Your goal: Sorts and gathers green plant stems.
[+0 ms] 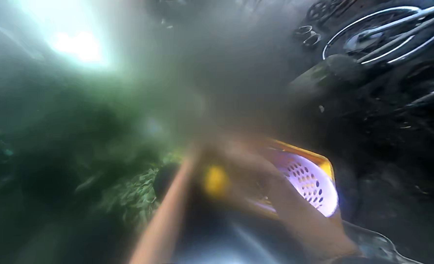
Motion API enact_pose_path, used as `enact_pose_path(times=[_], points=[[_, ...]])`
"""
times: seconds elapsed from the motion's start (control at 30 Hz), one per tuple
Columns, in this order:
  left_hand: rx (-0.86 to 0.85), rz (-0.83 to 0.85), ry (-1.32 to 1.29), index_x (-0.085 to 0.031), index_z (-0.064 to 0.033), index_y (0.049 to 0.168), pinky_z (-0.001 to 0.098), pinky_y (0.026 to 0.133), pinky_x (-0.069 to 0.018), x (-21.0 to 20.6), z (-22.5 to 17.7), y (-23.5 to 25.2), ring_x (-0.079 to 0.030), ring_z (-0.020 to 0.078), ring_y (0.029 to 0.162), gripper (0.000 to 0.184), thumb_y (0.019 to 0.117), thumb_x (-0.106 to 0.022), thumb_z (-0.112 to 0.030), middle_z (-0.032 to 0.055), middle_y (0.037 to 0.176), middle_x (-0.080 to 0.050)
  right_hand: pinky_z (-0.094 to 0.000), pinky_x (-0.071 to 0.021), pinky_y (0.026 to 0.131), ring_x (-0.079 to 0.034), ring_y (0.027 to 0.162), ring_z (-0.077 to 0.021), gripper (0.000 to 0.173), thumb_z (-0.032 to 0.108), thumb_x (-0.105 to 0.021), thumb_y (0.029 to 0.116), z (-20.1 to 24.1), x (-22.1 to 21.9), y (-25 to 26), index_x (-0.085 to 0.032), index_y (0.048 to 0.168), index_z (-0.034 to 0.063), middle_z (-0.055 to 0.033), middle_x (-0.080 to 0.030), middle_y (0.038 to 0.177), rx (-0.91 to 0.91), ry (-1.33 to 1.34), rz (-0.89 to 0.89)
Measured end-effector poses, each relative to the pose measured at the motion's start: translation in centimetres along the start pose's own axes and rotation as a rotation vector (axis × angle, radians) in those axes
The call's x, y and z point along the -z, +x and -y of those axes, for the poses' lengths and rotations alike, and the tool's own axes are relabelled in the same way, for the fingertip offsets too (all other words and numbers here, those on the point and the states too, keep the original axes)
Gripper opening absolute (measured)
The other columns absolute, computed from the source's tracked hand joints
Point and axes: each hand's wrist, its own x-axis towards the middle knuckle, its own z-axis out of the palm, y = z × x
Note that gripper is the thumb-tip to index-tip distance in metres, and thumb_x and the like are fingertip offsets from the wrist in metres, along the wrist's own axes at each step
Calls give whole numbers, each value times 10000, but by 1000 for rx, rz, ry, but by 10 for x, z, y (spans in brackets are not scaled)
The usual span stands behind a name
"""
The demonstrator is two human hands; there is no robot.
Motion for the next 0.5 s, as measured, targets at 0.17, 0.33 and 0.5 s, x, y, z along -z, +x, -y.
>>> enact_pose_path(times=[0.17, 0.33, 0.5], points=[[-23, 243, 555, -597, -53, 1337, 362, 860, -589, 34, -24, -4, -698, 127, 914, 389, 1075, -520, -330, 54, 1048, -719, -259, -488, 636, -551, 661, -49, 266, 197, -534, 1062, 0, 7, 3, -658, 1279, 105, -3, -647, 833, 103, -304, -195], [-905, -24, 1553, -657, -175, 1343, 611, 1049, -372, 63, -55, -16, -570, 316, 1250, 357, 1000, -620, -266, 96, 1319, -635, -499, -535, 647, -648, 693, -253, 281, 227, -552, 1055, 21, 13, -4, -684, 1251, 76, -117, -683, 829, 209, -640, -238], [-1051, 323, 1658, -549, -216, 1462, 745, 1176, -191, 88, -71, 46, -589, 304, 1292, 396, 1070, -495, -244, 95, 1271, -662, -511, -525, 621, -672, 716, -307, 227, 219, -534, 1061, 81, 14, -15, -703, 1126, 81, -123, -676, 816, 219, -952, -186]])
